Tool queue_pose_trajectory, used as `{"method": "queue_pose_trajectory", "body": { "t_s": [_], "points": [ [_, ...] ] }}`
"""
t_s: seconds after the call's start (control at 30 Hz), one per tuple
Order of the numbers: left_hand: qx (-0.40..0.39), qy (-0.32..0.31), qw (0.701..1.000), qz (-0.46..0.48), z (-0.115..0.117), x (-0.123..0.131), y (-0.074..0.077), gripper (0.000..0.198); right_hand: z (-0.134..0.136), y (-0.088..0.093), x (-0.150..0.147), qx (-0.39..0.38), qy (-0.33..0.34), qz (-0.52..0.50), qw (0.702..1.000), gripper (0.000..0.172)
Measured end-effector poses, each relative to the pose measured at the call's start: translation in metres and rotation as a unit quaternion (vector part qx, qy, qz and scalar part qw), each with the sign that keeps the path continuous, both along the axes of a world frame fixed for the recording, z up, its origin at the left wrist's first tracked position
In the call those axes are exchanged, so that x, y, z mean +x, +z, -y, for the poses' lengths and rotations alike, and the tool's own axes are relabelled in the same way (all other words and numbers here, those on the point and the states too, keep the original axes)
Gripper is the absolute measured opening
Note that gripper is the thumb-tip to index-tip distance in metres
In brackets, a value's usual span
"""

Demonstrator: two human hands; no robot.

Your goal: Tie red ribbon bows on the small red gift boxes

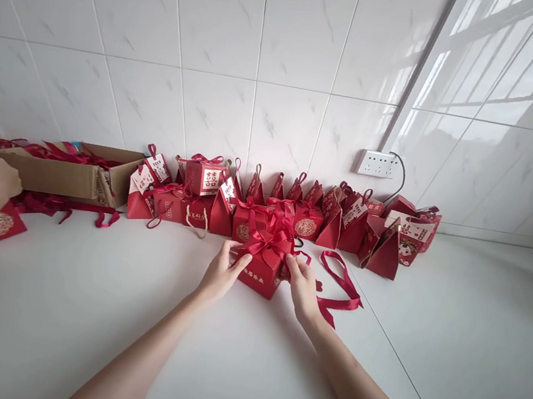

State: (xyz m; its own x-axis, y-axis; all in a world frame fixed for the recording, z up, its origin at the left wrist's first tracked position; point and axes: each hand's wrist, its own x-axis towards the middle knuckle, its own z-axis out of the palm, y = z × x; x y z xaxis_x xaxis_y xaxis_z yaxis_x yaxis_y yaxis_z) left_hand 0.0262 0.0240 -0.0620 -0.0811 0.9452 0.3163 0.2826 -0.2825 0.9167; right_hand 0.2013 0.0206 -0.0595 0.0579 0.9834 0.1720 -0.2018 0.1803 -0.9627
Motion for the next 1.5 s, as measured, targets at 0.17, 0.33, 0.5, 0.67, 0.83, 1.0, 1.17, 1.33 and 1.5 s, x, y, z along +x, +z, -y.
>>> {"method": "queue_pose_trajectory", "body": {
  "t_s": [0.17, 0.33, 0.5, 0.67, 0.83, 1.0, 1.17, 1.33, 1.5],
  "points": [
    [0.022, -0.027, 0.999, -0.001, 0.004, 0.000, 0.005, 0.033, -0.006, 0.003, 0.008, -0.028, -0.008, -0.050, 0.998, 0.040],
    [0.035, -0.001, 0.999, 0.019, 0.002, -0.002, 0.010, 0.031, -0.006, 0.005, 0.011, -0.034, -0.016, -0.084, 0.996, 0.035],
    [0.035, 0.050, 0.997, 0.049, -0.002, -0.008, 0.010, 0.025, -0.007, 0.009, 0.013, -0.021, -0.029, -0.111, 0.993, 0.030],
    [0.048, 0.088, 0.992, 0.079, -0.006, -0.014, 0.009, 0.025, -0.011, 0.010, 0.022, -0.010, -0.069, -0.132, 0.989, 0.030],
    [0.048, 0.116, 0.985, 0.119, -0.010, -0.018, 0.007, 0.025, -0.018, 0.007, 0.035, 0.007, -0.098, -0.135, 0.986, 0.030],
    [0.030, 0.159, 0.971, 0.178, -0.015, -0.026, 0.008, 0.026, -0.029, -0.003, 0.045, 0.011, -0.135, -0.149, 0.980, 0.028],
    [0.010, 0.212, 0.944, 0.254, -0.021, -0.036, 0.008, 0.026, -0.036, -0.009, 0.058, -0.002, -0.166, -0.183, 0.969, 0.024],
    [-0.004, 0.253, 0.911, 0.325, -0.024, -0.045, 0.006, 0.021, -0.040, -0.009, 0.069, -0.006, -0.184, -0.219, 0.958, 0.027],
    [-0.014, 0.257, 0.891, 0.374, -0.022, -0.043, 0.012, 0.015, -0.038, -0.001, 0.069, -0.010, -0.193, -0.277, 0.941, 0.024]
  ]
}}
